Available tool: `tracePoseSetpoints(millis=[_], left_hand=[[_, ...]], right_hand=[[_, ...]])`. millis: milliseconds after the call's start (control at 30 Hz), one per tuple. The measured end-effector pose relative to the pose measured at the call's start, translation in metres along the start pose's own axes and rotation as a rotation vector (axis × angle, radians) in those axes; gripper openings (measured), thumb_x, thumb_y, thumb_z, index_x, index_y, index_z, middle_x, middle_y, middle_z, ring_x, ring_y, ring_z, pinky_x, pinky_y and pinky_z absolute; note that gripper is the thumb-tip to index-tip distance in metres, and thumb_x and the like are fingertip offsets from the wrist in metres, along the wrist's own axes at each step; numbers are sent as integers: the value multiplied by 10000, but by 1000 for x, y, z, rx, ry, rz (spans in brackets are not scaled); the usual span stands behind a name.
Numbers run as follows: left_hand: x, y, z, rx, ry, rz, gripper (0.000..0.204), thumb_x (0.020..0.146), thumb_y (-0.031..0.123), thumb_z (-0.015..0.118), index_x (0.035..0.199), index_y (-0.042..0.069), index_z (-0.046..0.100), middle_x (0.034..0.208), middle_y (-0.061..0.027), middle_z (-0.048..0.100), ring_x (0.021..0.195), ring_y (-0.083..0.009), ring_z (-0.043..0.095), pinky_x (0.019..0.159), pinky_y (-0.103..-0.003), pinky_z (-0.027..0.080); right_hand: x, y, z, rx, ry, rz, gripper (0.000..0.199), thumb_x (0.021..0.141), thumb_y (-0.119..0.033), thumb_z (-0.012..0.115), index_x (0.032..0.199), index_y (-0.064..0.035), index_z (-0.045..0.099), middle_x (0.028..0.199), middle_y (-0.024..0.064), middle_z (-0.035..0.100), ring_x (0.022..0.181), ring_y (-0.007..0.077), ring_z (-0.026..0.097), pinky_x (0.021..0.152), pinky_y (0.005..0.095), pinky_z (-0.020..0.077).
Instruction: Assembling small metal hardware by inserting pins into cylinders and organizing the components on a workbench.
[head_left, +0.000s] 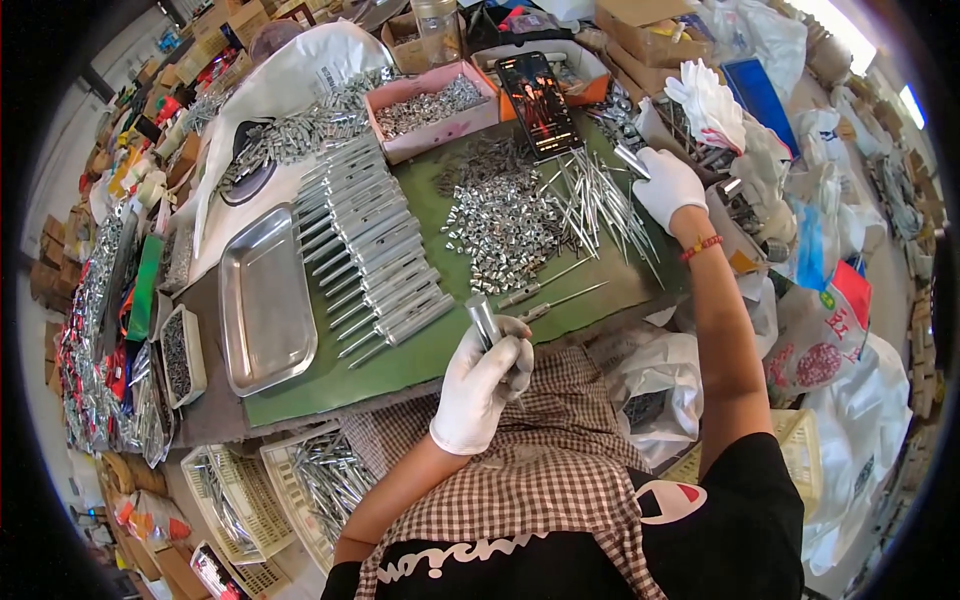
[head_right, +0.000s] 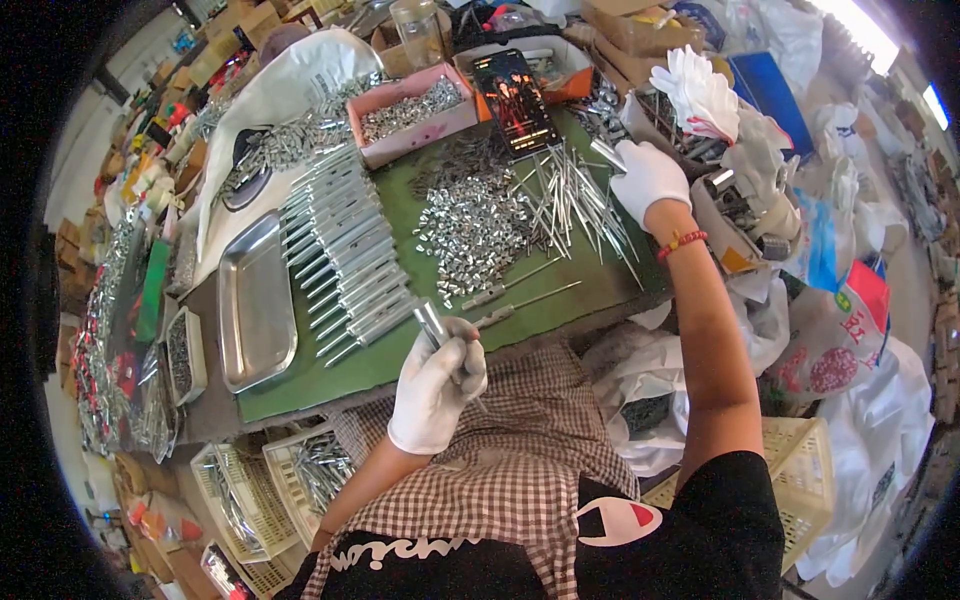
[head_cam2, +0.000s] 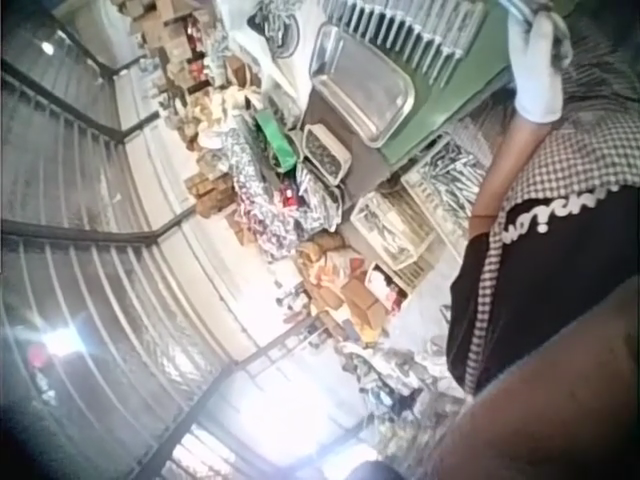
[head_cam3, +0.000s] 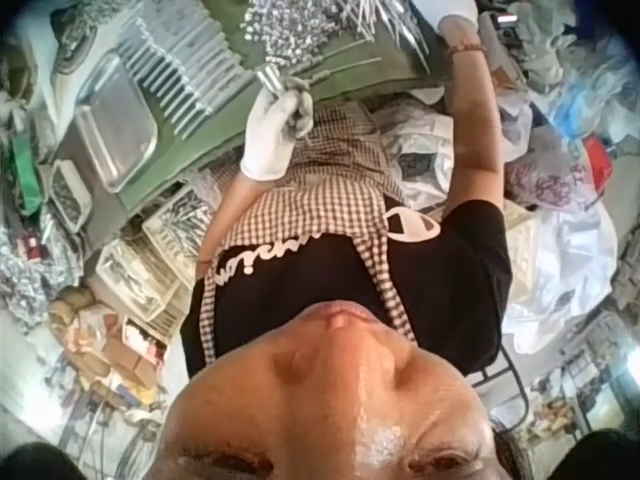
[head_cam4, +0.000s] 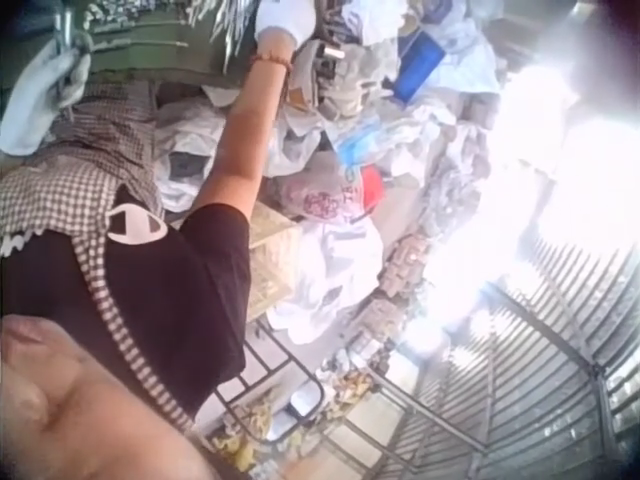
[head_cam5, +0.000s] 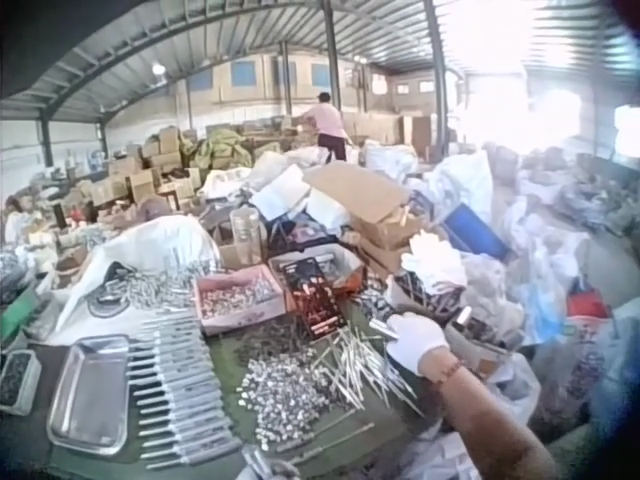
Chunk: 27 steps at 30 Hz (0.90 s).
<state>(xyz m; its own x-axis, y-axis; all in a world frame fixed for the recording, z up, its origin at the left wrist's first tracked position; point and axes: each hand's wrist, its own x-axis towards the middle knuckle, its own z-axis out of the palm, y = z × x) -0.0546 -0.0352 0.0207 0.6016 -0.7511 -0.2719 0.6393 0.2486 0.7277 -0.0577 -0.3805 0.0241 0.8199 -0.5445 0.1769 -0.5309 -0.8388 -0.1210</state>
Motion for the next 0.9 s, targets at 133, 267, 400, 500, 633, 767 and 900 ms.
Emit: tracePoseSetpoints(millis=[133, 267, 400, 500, 633, 767, 900], left_hand=[[0, -3, 0, -13, -7, -1, 175, 942, 158, 511, 1077, 47, 507, 789, -4, 531, 612, -72, 438, 524, -210, 333], [1, -5, -1, 0, -8, -9, 190, 937, 171, 527, 1081, 48, 508, 796, -11, 540, 615, -79, 446, 526, -209, 338], [2, -6, 1, -14, -19, 2, 198, 936, 179, 533, 1083, 48, 508, 788, -13, 538, 609, -84, 446, 524, -211, 336], [1, -6, 3, -12, -20, -17, 232, 938, 190, 539, 1106, 34, 509, 783, -14, 536, 605, -87, 443, 519, -212, 334], [5, -10, -12, -87, -161, 43, 402, 937, 239, 569, 1246, 5, 460, 836, -30, 552, 659, -106, 479, 562, -232, 370], [4, -11, 12, -246, -90, 181, 641, 920, 306, 610, 1402, -10, 330, 1177, -94, 545, 1051, -174, 552, 895, -331, 452], [-7, -12, 3, -173, -194, 132, 726, 890, 387, 649, 1423, 36, 303, 1264, -67, 494, 1149, -171, 505, 970, -355, 427]], right_hand=[[5, 14, -1, -1, -48, -105, 235, 798, -197, 578, 983, -56, 617, 957, 191, 605, 924, 375, 603, 831, 454, 483], [3, 9, -7, -54, -95, -118, 243, 820, -222, 553, 967, -38, 616, 977, 197, 612, 914, 377, 610, 831, 454, 485], [-8, -7, -11, -49, -129, -31, 261, 838, -265, 531, 938, -35, 603, 933, 207, 633, 904, 378, 610, 825, 459, 479], [-16, -9, -9, 11, -142, -59, 258, 842, -273, 543, 931, -36, 591, 879, 208, 627, 884, 384, 602, 802, 467, 468], [-53, -45, -29, 396, 233, -173, 192, 838, -218, 603, 912, -41, 594, 833, 201, 614, 806, 394, 601, 710, 448, 477], [-114, -109, -58, 748, -16, -450, 193, 802, -250, 649, 823, -60, 624, 833, 172, 606, 830, 346, 600, 732, 404, 469], [-144, -138, -46, 752, 146, -560, 274, 734, -322, 707, 851, -79, 657, 1101, 134, 613, 1068, 337, 543, 923, 421, 430]])
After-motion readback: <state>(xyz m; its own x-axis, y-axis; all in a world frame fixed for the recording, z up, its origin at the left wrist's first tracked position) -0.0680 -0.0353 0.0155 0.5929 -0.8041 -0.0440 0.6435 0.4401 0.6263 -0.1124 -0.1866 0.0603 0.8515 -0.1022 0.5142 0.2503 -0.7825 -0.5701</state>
